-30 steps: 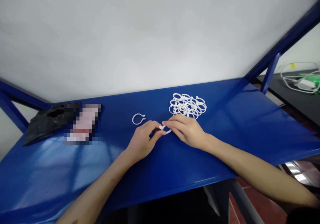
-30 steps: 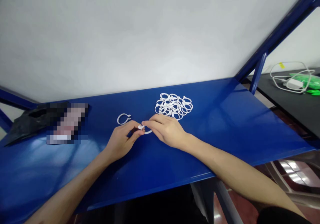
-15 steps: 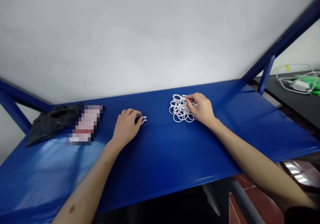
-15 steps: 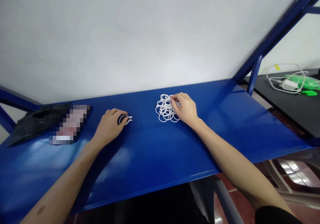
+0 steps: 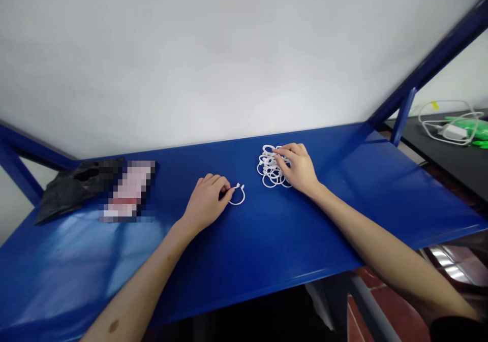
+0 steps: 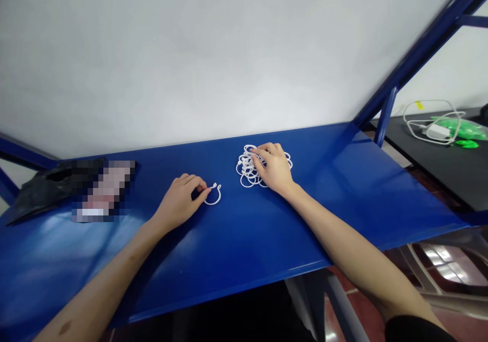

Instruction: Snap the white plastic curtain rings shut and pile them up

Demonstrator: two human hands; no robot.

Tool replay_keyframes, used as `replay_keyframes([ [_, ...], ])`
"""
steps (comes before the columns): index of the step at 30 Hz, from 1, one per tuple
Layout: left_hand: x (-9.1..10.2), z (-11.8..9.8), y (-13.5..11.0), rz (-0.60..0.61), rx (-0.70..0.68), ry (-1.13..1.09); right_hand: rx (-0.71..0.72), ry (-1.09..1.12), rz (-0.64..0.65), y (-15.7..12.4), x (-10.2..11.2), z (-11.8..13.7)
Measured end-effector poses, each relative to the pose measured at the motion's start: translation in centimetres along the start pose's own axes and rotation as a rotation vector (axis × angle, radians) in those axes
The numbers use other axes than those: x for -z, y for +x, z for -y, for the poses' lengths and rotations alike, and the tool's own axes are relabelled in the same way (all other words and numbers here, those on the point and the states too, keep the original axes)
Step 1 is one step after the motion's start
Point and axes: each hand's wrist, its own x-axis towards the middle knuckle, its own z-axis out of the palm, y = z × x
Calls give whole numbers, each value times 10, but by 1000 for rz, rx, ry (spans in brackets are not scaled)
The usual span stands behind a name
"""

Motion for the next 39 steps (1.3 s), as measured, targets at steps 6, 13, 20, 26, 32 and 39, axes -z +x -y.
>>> replay_keyframes([
  [6,0,-2,0,-67,-11,-22,87,42,13,-2,12,16],
  [13,3,-10,-1,-250,-12,-39,229,258,304,-16,17,59],
  [20,9,-34,-8,-311,-73,-183,188,460,342,-28,13,70],
  [26,9,-38,-10,-83,28,-486,186,444,314,-28,16,70],
  [32,3,-33,-12,-32,-111,-470,256,535,363,-28,13,67],
  [39,4,-36,-15,-114,-229,-344,279,573,335,-31,19,73],
])
